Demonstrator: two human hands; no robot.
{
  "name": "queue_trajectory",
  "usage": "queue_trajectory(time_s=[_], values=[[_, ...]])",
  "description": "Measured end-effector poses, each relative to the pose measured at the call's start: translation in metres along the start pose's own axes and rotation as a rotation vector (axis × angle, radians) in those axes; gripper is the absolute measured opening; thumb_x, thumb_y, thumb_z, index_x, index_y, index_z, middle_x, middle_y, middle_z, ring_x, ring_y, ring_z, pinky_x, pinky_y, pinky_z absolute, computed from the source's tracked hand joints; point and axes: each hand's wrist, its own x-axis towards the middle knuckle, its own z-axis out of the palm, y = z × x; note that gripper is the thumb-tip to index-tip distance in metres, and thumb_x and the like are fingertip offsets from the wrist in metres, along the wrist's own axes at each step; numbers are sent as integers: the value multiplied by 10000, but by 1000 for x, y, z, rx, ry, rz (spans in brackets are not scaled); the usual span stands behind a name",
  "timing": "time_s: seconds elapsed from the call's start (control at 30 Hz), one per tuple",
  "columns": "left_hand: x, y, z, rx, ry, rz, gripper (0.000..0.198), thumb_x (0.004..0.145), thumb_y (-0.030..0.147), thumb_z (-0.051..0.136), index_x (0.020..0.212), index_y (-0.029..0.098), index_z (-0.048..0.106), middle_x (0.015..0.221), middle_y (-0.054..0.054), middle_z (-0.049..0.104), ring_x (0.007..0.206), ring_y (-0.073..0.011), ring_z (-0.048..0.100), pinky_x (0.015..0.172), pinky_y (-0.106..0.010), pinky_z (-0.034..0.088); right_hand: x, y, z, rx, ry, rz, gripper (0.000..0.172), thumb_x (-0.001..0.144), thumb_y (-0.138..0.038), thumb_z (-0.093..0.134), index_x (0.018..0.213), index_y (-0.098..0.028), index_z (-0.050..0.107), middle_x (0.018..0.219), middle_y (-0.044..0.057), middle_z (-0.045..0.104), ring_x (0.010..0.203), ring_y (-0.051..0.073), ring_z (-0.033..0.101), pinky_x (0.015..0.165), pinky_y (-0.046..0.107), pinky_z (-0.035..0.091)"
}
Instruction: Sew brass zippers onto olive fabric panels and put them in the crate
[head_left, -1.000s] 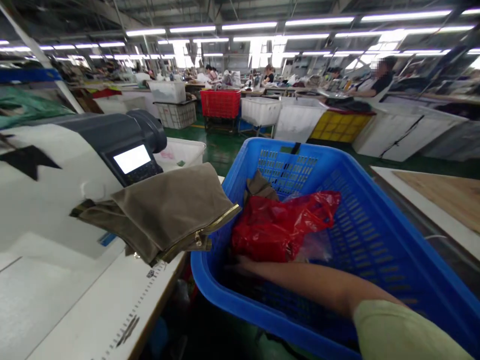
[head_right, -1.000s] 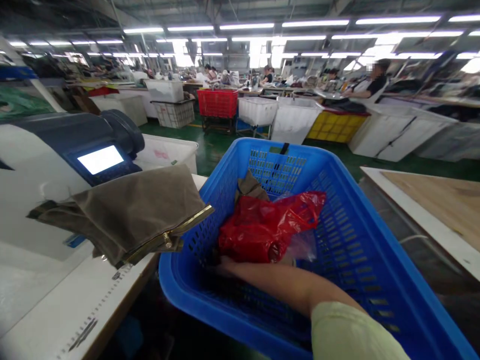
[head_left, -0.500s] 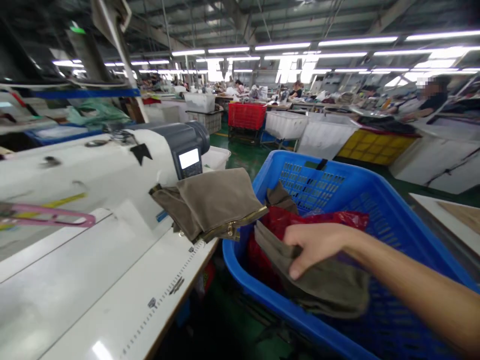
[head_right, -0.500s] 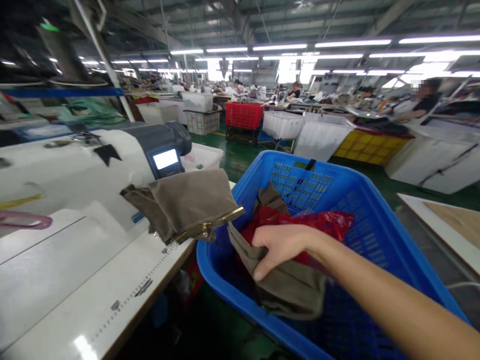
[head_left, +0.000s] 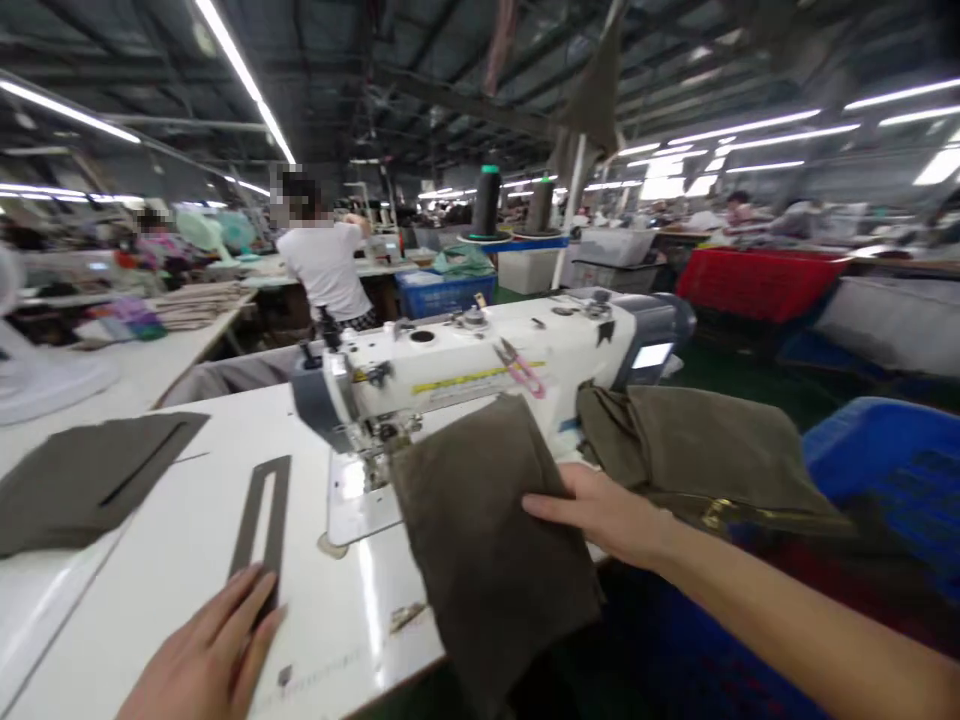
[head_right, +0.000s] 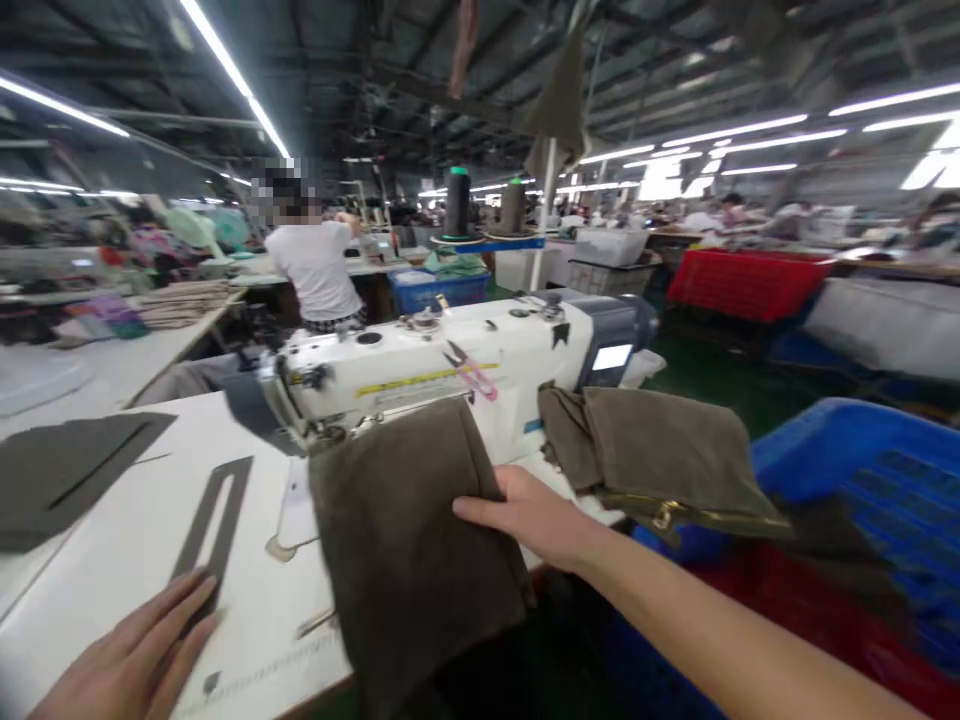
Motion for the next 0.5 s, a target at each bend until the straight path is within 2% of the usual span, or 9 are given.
queue_trajectory(time_s=[0.03,0.1,0.17,0.2,0.23,0.3,0.37,0.5], values=[[-3,1,-5,48,-20,6,404,871,488,389,1042,190,602,1099,-115,607,931,-290,602,780,-447,515,17,15,9,-175,48,29,390,788,-425,527,1017,-118,602,939,104,658,863,242,618,797,414,483],[-1,8,-13,100,-14,3,381,884,427,385,1048,161,604,1126,-138,592,960,-297,589,781,-448,514,40,36,21,-646,356,-67,395,764,-380,552,1061,-120,568,1044,145,610,973,285,565,850,443,436],[7,21,-20,87,-3,-2,339,891,362,390,1039,149,608,1175,-156,554,1038,-313,543,814,-467,490,50,46,28,-1048,599,-148,399,782,-380,534,1066,-100,549,1042,181,583,1010,315,528,849,442,411],[12,29,-23,53,-13,4,304,890,323,399,1029,155,612,1163,-151,558,1051,-310,531,827,-472,479,52,48,31,-1195,644,-147,386,792,-401,524,1024,-94,560,985,184,591,977,321,538,817,432,417],[18,38,-25,3,-42,11,269,887,277,408,1018,165,614,1128,-136,574,1036,-295,536,833,-468,472,54,48,33,-1299,633,-111,367,796,-424,521,956,-98,572,905,172,602,914,316,560,768,413,427],[31,58,-23,-120,-139,20,225,869,187,436,1012,185,610,1062,-97,599,992,-259,550,858,-461,450,57,50,39,-1373,552,-9,324,789,-447,535,839,-129,564,787,126,608,783,283,590,674,368,432],[45,78,-16,-230,-207,23,227,842,148,486,1034,196,597,1034,-76,601,985,-242,545,908,-468,408,61,55,45,-1327,511,30,246,794,-406,539,797,-161,529,760,86,607,729,247,596,630,329,420],[68,105,2,-399,-236,40,288,847,189,517,1134,185,544,1038,-76,581,966,-214,534,930,-433,382,66,72,58,-1168,584,-155,152,837,-320,445,734,-209,431,714,32,561,676,196,571,603,288,393]])
